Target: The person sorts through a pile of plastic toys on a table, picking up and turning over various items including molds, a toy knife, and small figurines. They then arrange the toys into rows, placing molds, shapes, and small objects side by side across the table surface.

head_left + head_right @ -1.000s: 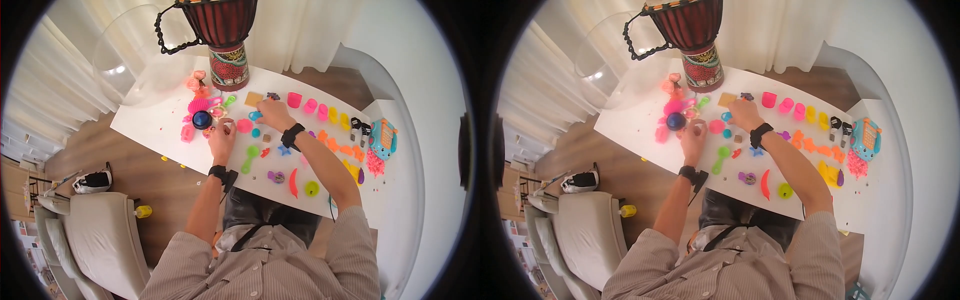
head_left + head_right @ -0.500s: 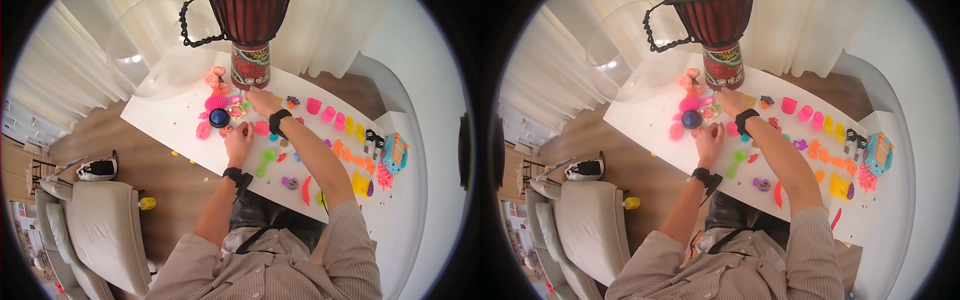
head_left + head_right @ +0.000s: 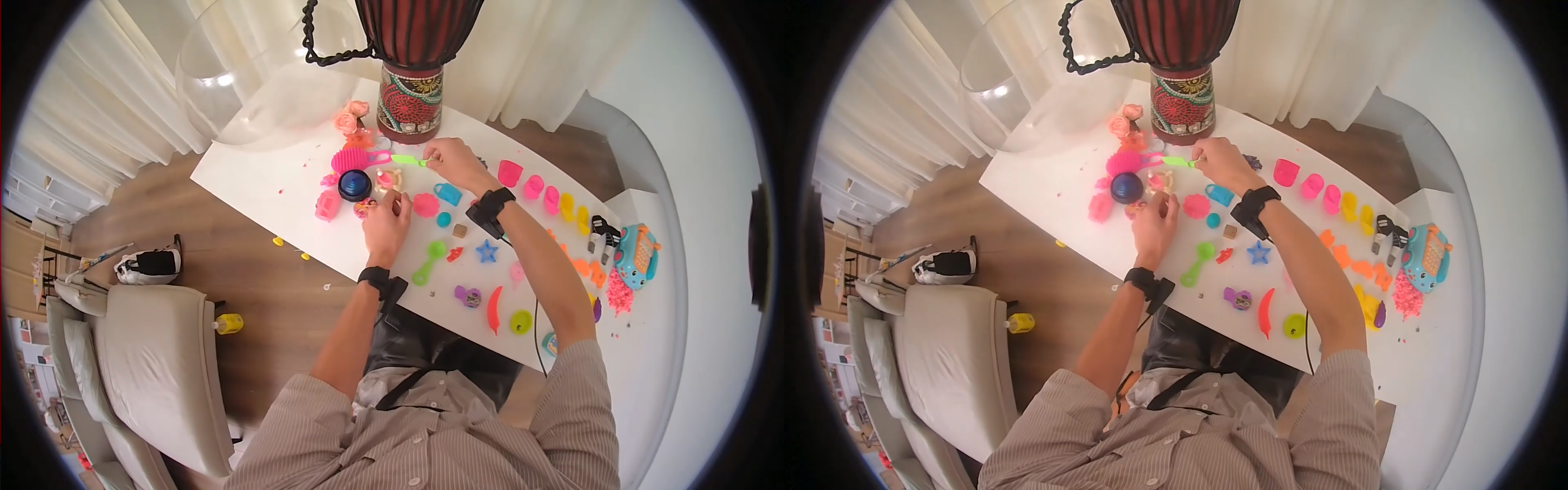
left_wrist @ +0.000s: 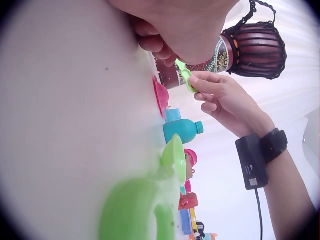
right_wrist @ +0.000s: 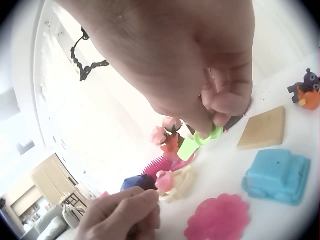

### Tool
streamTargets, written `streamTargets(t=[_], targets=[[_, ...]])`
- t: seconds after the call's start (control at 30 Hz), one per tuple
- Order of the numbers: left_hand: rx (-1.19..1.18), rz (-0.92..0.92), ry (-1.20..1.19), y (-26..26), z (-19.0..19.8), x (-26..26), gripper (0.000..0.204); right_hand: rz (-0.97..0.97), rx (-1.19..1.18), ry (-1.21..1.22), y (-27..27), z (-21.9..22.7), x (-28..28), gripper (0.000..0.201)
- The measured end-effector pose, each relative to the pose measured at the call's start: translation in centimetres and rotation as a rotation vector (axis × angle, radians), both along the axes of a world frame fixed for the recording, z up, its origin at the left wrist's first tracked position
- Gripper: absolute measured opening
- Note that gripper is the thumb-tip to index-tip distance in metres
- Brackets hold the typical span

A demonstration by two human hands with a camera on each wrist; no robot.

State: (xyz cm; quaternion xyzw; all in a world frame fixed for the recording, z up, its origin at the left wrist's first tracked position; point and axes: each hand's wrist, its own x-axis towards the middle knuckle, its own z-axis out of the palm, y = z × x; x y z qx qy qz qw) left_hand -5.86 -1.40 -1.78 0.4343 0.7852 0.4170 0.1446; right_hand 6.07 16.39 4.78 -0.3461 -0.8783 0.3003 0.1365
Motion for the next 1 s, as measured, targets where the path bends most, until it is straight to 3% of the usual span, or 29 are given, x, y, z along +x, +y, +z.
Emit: streamTargets(t=[0.17, 0.37, 0.6, 0.73, 1.0], targets=[[-0.023, -0.024, 0.011, -0.1, 0.1, -0.1, 0.020, -0.099, -0.191, 0.175, -1.5, 2.6, 3.3, 0.013], [0.012, -0.014, 0.068, 0.1, -1.2, -0.2, 0.033, -0.199, -0.052, 0.153, -1.4, 4.2, 11.4, 0.010], [-0.003, 0.023, 0.123, 0.5, -1.9, -0.4, 0.046, -0.363, -0.117, 0.206, -1.7, 5.6, 21.1, 0.015], [0.014, 0.024, 0.122, 0.3, -1.7, -0.3, 0.051, -0.422, -0.227, 0.230, -5.0, 5.2, 25.8, 0.019], [0.021, 0.009, 0.202, 0.2, -2.0, -0.5, 0.045, -0.444, -0.384, 0.213, -10.8, 4.4, 27.9, 0.017]])
